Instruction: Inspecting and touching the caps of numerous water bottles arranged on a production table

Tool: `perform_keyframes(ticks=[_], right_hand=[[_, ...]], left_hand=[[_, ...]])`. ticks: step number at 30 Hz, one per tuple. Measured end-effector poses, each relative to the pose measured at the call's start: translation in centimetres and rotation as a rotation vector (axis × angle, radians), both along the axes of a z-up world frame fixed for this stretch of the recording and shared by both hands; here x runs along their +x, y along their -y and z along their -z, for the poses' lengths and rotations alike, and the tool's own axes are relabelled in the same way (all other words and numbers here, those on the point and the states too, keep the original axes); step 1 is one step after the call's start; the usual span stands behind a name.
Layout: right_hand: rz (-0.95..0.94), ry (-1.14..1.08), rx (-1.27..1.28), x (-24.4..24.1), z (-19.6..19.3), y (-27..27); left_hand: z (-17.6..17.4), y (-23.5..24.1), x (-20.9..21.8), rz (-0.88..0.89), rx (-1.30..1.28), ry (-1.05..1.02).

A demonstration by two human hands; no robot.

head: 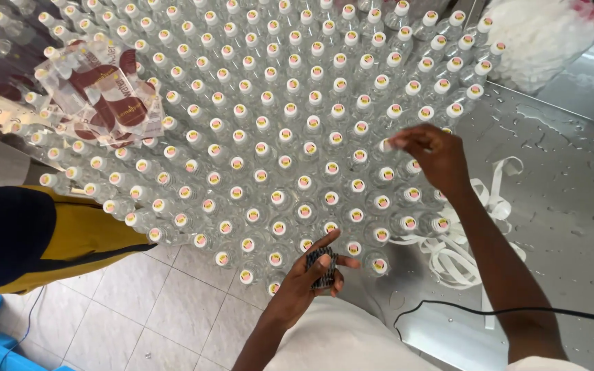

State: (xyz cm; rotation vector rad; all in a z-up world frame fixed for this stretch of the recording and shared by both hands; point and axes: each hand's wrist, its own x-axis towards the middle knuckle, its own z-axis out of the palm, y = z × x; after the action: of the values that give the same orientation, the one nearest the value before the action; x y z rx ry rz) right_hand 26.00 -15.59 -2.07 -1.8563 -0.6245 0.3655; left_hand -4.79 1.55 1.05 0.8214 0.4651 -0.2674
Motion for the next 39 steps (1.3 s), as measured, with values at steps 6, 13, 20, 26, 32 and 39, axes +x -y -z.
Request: perform_keyframes(ticks=[6, 13, 20, 26, 32, 39], right_hand=[[-0.089, 0.178, -0.185, 5.5, 3.1, -3.3], [-0.205, 0.11, -0.413, 6.3, 3.9, -1.9], [-0.426, 0.3, -0.455, 7.0, 3.5, 0.0], [-0.449, 0.57, -0.503, 6.6, 5.7, 0.3], [-0.474, 0.495, -0.481, 7.5, 7.3, 1.0], [-0.52, 0.57, -0.728, 8.1, 7.9, -0.2]], left_hand=[[1.2, -1.5, 0.1, -0.112, -0.013, -0.03], [2.4, -2.7, 0.4, -0.177, -0.042, -0.026], [1.9, -3.0, 1.0, -0.143, -0.068, 0.015], [0.6, -3.0, 1.2, -0.157, -0.07, -0.002], [0.9, -2.6, 0.5, -0.148, -0.051, -0.004], [0.1, -2.2, 1.1, -0.118, -0.046, 0.026]])
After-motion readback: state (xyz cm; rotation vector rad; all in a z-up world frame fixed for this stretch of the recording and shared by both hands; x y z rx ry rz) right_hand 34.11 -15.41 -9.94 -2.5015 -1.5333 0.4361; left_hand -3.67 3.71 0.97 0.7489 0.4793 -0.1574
